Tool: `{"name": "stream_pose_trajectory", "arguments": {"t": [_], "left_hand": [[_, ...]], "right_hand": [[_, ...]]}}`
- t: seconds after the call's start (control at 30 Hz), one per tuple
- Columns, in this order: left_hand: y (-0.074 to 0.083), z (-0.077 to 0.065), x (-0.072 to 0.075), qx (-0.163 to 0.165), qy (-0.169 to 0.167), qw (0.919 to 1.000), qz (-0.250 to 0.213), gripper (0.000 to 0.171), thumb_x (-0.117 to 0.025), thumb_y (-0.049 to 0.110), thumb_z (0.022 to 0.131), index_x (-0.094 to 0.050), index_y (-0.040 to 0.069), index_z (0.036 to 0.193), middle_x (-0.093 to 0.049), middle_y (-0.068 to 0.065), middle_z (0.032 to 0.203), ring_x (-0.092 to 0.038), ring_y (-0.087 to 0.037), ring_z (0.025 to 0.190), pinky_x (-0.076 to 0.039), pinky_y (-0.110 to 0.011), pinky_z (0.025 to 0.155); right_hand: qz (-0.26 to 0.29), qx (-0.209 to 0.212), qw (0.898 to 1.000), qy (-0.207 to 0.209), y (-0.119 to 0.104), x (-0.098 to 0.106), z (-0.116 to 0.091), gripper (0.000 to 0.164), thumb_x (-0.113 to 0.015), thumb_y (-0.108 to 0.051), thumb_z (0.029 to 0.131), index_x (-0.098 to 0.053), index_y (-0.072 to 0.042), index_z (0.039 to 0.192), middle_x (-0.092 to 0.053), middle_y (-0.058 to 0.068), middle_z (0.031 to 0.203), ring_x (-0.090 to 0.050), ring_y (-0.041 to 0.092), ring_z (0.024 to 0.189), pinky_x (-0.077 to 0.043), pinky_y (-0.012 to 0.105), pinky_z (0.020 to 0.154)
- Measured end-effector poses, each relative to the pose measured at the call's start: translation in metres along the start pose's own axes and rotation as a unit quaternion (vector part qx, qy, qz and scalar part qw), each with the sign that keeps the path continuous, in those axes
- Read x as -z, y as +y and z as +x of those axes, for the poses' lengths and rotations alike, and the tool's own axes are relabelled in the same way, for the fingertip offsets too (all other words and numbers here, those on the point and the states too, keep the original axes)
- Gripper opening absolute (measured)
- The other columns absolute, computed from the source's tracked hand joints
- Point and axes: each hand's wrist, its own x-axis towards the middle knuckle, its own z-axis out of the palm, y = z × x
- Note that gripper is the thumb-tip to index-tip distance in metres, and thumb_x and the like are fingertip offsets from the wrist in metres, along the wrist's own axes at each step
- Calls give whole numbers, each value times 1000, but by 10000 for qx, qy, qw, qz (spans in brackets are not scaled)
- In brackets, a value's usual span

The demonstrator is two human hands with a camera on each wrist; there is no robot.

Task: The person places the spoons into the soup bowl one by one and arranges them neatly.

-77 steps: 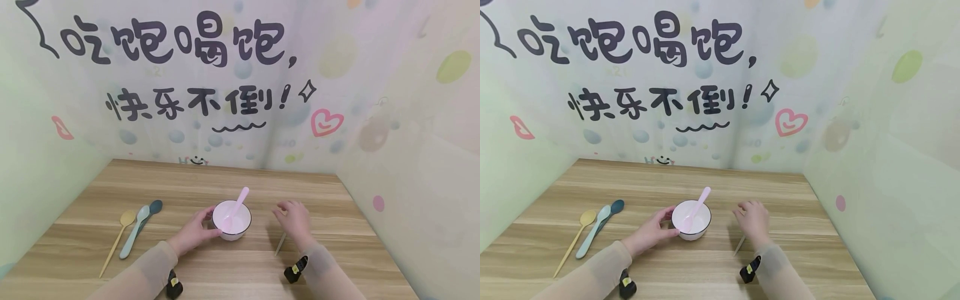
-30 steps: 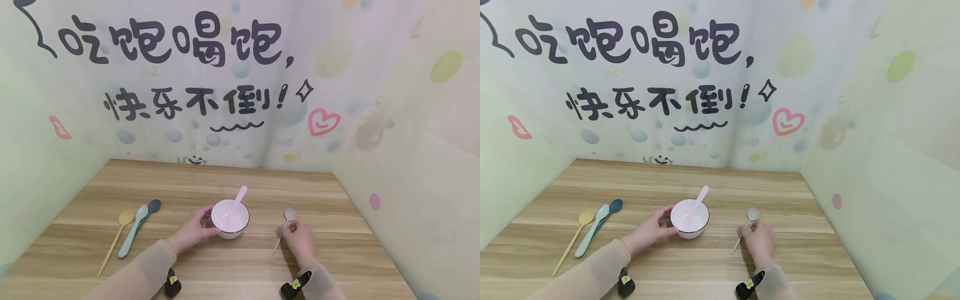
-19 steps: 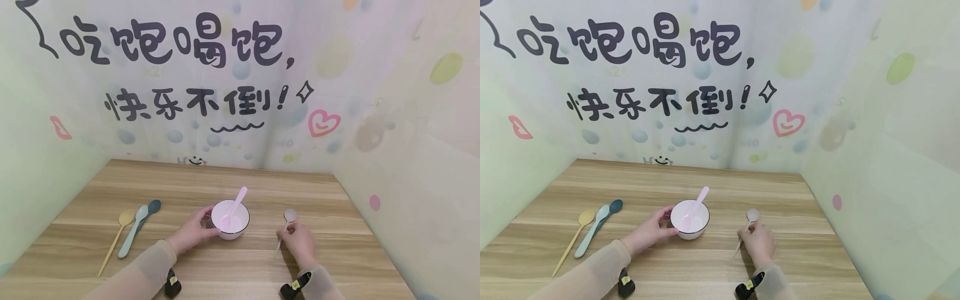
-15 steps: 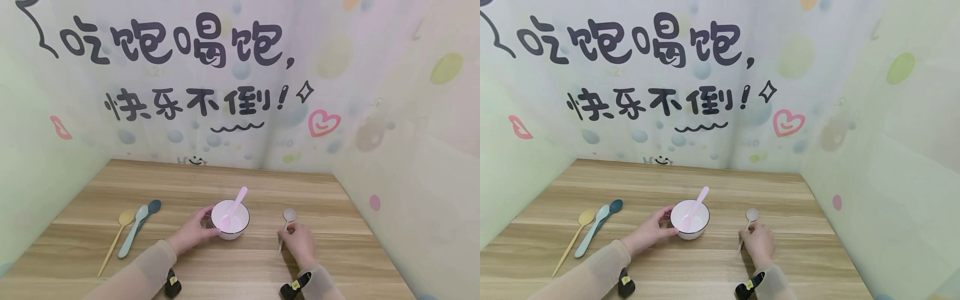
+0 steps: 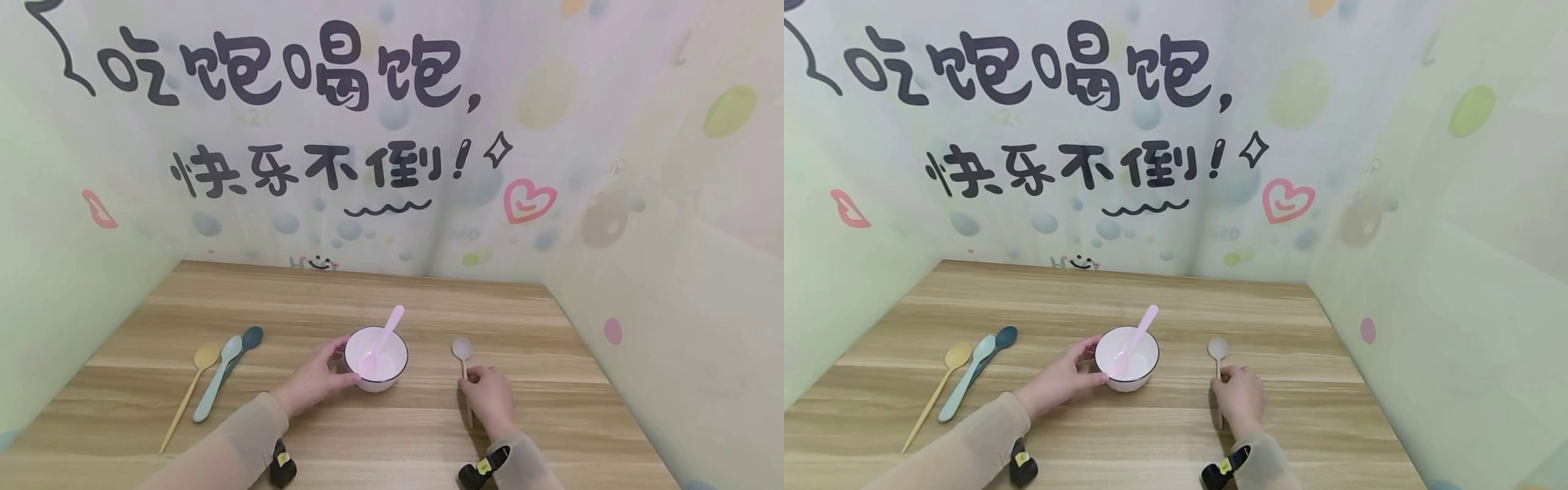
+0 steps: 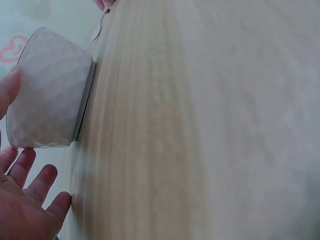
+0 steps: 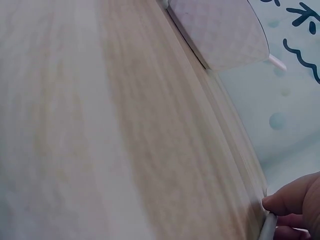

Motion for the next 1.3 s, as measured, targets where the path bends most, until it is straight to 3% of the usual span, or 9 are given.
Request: {"name": "stream_pose_trajectory", "arguments": {"t": [0.97,1.3], "left_hand": [[0,-1,-1,24,22,10000,-38,85,-83,29,75,-39,9,145,-47,-10,132,-44,-33,128,-34,-52,107],[-1,0,-1,1,27,10000,-76,85,-84,30,74,-39,9,145,-46,-10,133,-44,-33,128,-34,-52,106]], "right_hand": [[-239,296,9992,107,1,-1,-1,22,-63,-14,87,-75,-8,104,-59,5,87,-52,22,75,-39,33,58],[-6,115,9999,101,1,-1,0,18,-67,-18,87,-73,-7,100,-62,4,86,-54,21,76,-40,33,60]]}}
